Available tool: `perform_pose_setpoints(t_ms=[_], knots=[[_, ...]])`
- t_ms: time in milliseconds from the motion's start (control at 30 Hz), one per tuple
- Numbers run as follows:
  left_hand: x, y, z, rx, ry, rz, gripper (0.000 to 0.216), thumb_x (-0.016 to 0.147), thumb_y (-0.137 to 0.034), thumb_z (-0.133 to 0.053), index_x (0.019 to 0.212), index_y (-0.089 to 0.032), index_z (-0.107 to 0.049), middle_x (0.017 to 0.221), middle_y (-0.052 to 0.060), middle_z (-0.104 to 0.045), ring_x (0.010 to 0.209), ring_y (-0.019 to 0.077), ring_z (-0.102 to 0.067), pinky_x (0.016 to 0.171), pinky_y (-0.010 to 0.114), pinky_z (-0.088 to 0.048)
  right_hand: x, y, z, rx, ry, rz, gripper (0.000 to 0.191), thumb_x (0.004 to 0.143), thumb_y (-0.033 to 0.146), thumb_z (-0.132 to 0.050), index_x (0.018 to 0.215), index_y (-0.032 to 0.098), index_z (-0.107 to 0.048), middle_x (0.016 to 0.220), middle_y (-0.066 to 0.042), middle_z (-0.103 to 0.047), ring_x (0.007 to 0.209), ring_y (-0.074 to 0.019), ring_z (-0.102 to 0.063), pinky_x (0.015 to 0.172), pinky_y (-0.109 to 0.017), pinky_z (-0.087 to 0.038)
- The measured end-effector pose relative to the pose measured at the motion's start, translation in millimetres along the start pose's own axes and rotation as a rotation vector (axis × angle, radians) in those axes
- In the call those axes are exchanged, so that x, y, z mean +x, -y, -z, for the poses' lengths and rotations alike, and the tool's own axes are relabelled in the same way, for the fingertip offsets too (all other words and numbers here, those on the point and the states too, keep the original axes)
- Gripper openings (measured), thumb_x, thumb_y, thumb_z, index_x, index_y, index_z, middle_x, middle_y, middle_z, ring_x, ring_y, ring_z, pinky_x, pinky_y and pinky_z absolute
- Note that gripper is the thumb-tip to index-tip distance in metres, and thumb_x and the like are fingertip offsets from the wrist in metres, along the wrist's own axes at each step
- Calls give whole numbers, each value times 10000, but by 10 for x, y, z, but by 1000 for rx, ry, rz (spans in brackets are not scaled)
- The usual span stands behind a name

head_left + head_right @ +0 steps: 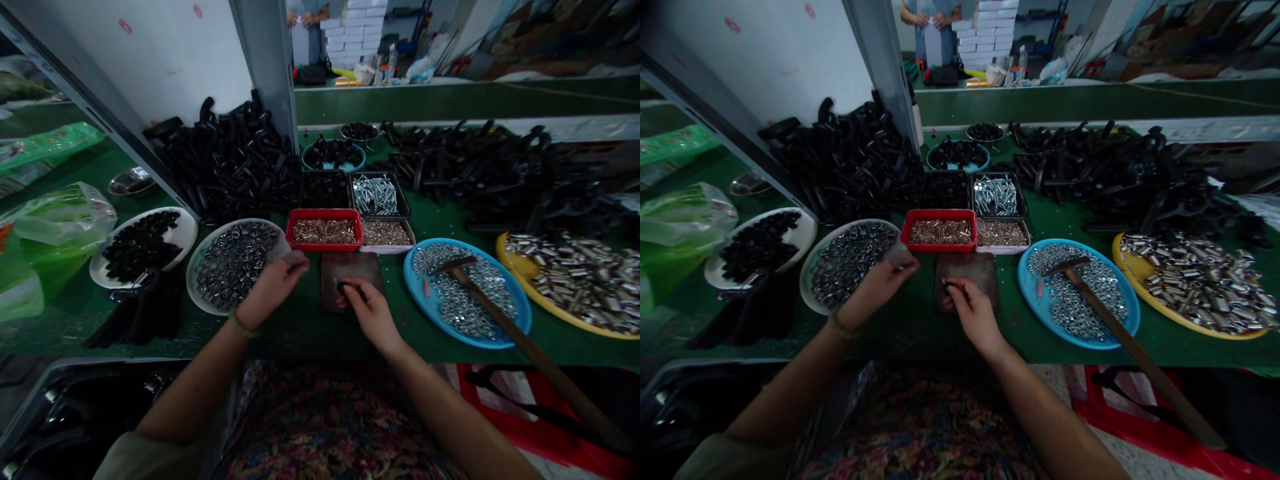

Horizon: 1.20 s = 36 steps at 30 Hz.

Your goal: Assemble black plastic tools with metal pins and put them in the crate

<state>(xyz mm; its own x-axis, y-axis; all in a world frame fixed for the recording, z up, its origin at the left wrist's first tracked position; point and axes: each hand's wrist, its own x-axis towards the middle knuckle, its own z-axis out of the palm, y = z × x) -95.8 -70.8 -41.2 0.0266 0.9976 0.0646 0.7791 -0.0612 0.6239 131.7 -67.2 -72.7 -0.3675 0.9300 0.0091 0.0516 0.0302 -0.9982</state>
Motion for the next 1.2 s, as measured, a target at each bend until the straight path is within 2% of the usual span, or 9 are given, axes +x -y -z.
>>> perform_pose_setpoints(t_ms=[67,233,367,467,600,733,867,1000,1200], knots=[[170,317,179,358,-131,108,271,912,-259,-451,1068,-166,-652,1124,124,-637,1082,278,-567,979,430,-431,8,-24,17,30,-24,-4,246,875,382,-564,1057,220,-595,798,-2,-651,689,-145,-667,670,-282,-566],[404,768,366,676,-18,139,259,872,-246,-472,958,-138,-690,1079,163,-633,1080,320,-543,973,453,-416,-53,-68,126,-19,25,75,162,880,305,-554,1018,228,-587,892,-10,-636,788,-144,-681,719,-269,-562],[338,580,389,548,-51,130,314,906,-287,-403,954,-120,-665,1010,140,-669,1030,309,-597,942,428,-445,-163,-51,276,-223,100,220,182,927,219,-469,1072,212,-579,952,-39,-666,873,-147,-676,793,-281,-540],[216,182,290,181,-43,259,310,871,-420,-491,940,-169,-660,945,81,-703,942,300,-654,857,403,-497,-219,7,349,-408,239,384,229,932,171,-446,1104,191,-596,1034,-71,-669,993,-160,-641,893,-299,-509],[67,-473,-100,-594,240,315,476,685,-404,-740,1089,-206,-582,912,39,-722,842,237,-691,756,333,-542,-254,86,434,-459,315,488,307,937,134,-405,1185,170,-582,1125,-101,-654,1042,-165,-623,912,-304,-509],[177,-976,-505,-780,428,207,574,693,-283,-744,1204,-191,-498,863,25,-716,813,195,-685,778,313,-529,-366,75,726,-456,83,467,373,922,156,-433,1270,221,-551,1158,-91,-655,1061,-193,-627,920,-363,-518],[554,-1395,-964,-625,507,-144,424,828,-278,-629,1219,-180,-497,950,56,-706,870,190,-676,804,310,-515,-634,-10,1193,-385,-198,350,285,916,186,-473,1158,271,-597,1048,-59,-691,995,-193,-662,909,-394,-533],[883,-1811,-1614,90,315,-463,249,939,-216,-448,1157,-155,-552,925,111,-693,914,228,-656,818,342,-490,-884,-48,1583,-99,-553,251,171,919,238,-521,1087,256,-546,957,-44,-699,810,-171,-703,798,-385,-579],[967,-2005,-2083,367,306,-540,290,946,-116,-355,1166,-110,-543,958,156,-673,977,252,-622,829,356,-467,-984,-51,1747,69,-573,194,187,879,332,-615,1023,248,-532,974,-43,-705,781,-172,-709,771,-396,-590]])
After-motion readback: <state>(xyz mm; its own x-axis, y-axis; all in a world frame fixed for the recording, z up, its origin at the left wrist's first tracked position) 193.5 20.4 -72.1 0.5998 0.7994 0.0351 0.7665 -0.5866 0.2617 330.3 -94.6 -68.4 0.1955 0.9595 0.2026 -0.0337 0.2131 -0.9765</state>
